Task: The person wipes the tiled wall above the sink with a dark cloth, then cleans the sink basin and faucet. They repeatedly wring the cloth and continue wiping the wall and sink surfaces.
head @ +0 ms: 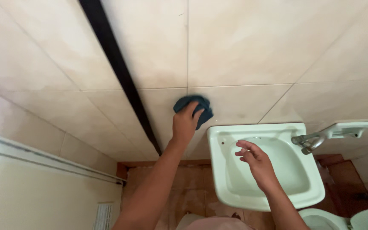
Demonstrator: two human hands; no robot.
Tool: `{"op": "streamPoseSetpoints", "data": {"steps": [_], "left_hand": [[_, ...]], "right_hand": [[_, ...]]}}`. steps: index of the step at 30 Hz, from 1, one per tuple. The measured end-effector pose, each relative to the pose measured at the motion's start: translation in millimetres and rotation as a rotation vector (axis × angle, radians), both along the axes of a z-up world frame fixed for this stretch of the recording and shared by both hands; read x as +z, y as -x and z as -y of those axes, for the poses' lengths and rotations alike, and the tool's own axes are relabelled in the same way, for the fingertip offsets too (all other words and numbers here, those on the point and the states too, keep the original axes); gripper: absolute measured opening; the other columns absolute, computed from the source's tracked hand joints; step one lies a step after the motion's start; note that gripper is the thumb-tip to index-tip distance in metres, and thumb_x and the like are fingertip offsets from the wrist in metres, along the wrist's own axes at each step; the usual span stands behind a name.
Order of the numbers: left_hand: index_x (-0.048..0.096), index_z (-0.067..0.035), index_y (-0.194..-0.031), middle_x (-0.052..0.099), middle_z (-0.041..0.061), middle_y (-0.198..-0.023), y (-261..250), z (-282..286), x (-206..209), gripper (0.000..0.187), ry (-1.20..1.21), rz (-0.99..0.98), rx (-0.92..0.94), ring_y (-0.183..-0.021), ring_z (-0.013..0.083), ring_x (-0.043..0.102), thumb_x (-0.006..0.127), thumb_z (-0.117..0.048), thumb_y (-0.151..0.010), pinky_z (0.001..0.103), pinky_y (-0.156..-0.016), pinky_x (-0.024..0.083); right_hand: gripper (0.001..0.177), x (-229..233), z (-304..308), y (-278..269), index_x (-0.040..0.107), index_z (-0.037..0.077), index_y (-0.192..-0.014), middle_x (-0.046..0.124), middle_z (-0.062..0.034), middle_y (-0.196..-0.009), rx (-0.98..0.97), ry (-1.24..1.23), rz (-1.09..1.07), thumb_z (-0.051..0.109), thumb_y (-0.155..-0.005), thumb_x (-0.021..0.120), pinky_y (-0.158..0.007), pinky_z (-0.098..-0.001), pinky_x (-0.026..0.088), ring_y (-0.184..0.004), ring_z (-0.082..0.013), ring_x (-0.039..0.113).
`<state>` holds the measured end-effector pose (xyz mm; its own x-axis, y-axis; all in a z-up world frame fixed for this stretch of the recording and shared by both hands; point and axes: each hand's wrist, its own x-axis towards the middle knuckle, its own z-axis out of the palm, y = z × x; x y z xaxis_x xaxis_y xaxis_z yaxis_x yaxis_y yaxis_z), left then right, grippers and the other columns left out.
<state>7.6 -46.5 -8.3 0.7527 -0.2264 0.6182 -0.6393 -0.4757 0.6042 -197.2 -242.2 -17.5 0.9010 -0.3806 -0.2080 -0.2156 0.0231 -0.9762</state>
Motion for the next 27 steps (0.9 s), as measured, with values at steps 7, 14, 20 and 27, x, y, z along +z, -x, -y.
{"op": "streamPoseSetpoints", "data": {"steps": [7,14,20,27], "left_hand": [[0.076,-0.012,-0.119,0.070,0.029,-0.086,-11.1,3.9,-114.4,0.037,-0.362,-0.278,-0.056,-0.069,0.0379,0.071,0.078,-0.011,-0.082,0.043,-0.065,0.058],[0.080,-0.007,-0.109,0.075,0.021,-0.098,-22.9,11.7,-193.7,0.025,-0.558,-0.668,-0.096,-0.085,0.0312,0.073,0.059,-0.004,-0.095,0.041,-0.075,0.058],[0.078,-0.006,-0.114,0.071,0.028,-0.098,-9.4,-11.1,-117.4,0.033,-0.249,-0.426,-0.015,-0.083,0.0383,0.071,0.069,-0.002,-0.083,0.042,-0.077,0.058],[0.074,-0.001,-0.114,0.077,0.020,-0.091,-4.1,-72.7,33.2,0.026,0.091,-0.268,0.169,-0.068,0.0257,0.072,0.076,-0.009,-0.089,0.034,-0.062,0.056]], "right_hand": [[0.040,2.8,30.0,37.5,0.064,0.001,-0.133,0.071,-0.0101,-0.130,-0.140,0.010,-0.068,0.017,-0.097,0.054,-0.095,-0.0379,0.055,-0.108,-0.0235,0.071],[0.041,-6.2,46.5,59.0,0.064,0.000,-0.132,0.070,-0.0105,-0.131,-0.188,0.044,-0.151,0.020,-0.099,0.053,-0.097,-0.0383,0.054,-0.109,-0.0247,0.071],[0.041,-5.5,48.8,49.4,0.064,0.001,-0.133,0.069,-0.0101,-0.131,-0.164,0.021,-0.126,0.022,-0.100,0.053,-0.098,-0.0387,0.054,-0.110,-0.0251,0.070],[0.040,-0.6,37.1,27.2,0.065,0.001,-0.132,0.070,-0.0104,-0.130,-0.114,-0.016,-0.117,0.022,-0.101,0.052,-0.099,-0.0378,0.053,-0.111,-0.0241,0.070]]}}
